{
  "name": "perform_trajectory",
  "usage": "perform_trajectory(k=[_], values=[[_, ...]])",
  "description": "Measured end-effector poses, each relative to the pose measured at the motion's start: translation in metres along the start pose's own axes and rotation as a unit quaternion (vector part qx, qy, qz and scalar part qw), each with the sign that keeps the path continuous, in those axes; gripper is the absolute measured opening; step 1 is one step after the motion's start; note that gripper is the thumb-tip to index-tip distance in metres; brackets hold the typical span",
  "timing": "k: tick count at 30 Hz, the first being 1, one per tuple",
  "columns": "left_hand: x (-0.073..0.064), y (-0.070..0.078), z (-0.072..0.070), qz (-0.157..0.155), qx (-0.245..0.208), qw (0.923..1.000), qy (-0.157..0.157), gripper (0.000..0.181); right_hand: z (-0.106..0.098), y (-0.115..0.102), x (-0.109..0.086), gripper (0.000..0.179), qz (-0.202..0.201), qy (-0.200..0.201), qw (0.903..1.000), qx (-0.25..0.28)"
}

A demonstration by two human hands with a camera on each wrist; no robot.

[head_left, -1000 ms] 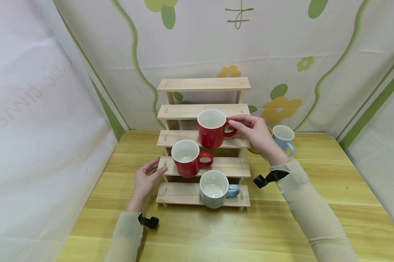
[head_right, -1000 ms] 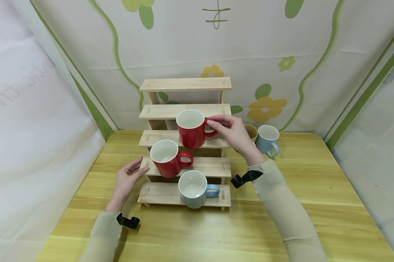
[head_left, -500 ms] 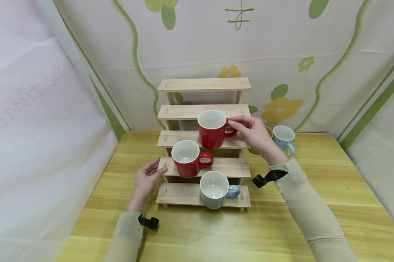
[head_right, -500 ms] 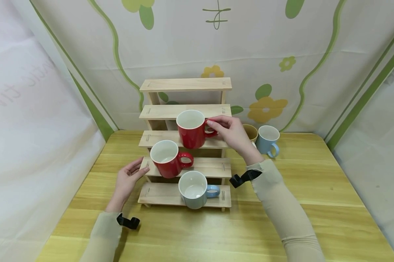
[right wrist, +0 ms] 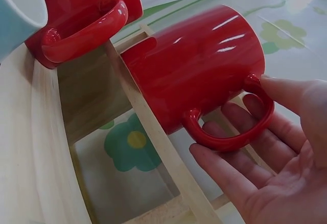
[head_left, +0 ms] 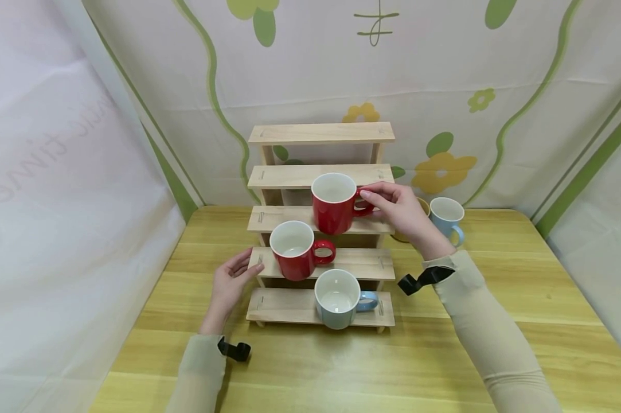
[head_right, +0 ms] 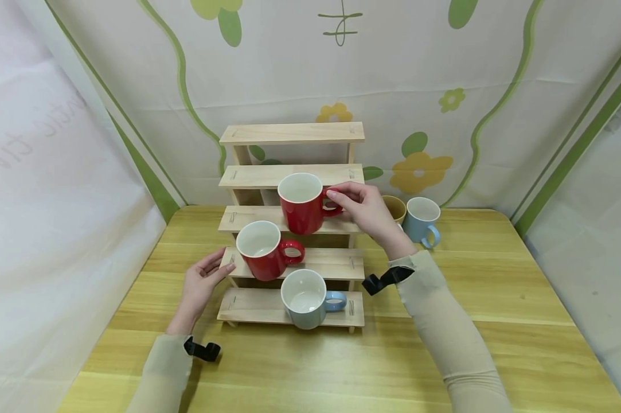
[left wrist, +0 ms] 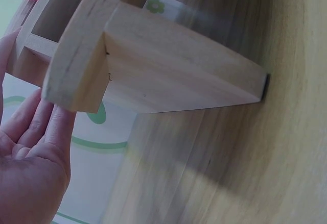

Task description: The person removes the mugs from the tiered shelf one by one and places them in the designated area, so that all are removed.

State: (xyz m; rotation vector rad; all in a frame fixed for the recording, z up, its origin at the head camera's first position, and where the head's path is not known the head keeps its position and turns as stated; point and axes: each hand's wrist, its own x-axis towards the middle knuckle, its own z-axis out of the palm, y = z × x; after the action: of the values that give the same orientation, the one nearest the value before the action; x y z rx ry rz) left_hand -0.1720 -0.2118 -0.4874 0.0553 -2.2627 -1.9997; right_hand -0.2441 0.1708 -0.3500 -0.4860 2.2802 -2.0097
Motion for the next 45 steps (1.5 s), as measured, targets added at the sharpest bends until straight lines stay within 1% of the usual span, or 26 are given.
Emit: perform_trajectory(k=[8, 18, 26, 29, 33, 40, 45], values=[[0.000, 0.000, 0.000, 0.003, -0.002, 1.0000, 0.001, 0.053, -0.004, 0.005, -0.003, 0.040, -0.003, -0.002, 0.9997, 0.024], [-0.001, 0.001, 0.000, 0.001, -0.002, 1.0000, 0.003, 0.052, -0.004, 0.010, -0.010, 0.035, -0.014, 0.021, 0.9990, 0.036], [-0.001, 0.000, -0.001, -0.002, -0.004, 1.0000, 0.001, 0.053, -0.005, 0.014, -0.014, 0.031, -0.030, 0.018, 0.9979, 0.054], [0.000, -0.001, -0.001, -0.004, -0.007, 1.0000, -0.003, 0.054, -0.007, 0.014, -0.017, 0.030, -0.039, 0.023, 0.9971, 0.062], [0.001, 0.000, 0.000, 0.000, -0.011, 0.9999, -0.004, 0.054, -0.014, 0.014, -0.023, 0.027, -0.047, 0.032, 0.9965, 0.061], [0.001, 0.000, 0.001, 0.003, -0.013, 0.9999, -0.004, 0.054, -0.030, 0.013, -0.036, 0.023, -0.047, 0.056, 0.9955, 0.061], [0.001, 0.000, 0.001, 0.003, -0.012, 0.9999, 0.001, 0.053, -0.041, 0.013, -0.045, 0.023, -0.053, 0.072, 0.9938, 0.066]])
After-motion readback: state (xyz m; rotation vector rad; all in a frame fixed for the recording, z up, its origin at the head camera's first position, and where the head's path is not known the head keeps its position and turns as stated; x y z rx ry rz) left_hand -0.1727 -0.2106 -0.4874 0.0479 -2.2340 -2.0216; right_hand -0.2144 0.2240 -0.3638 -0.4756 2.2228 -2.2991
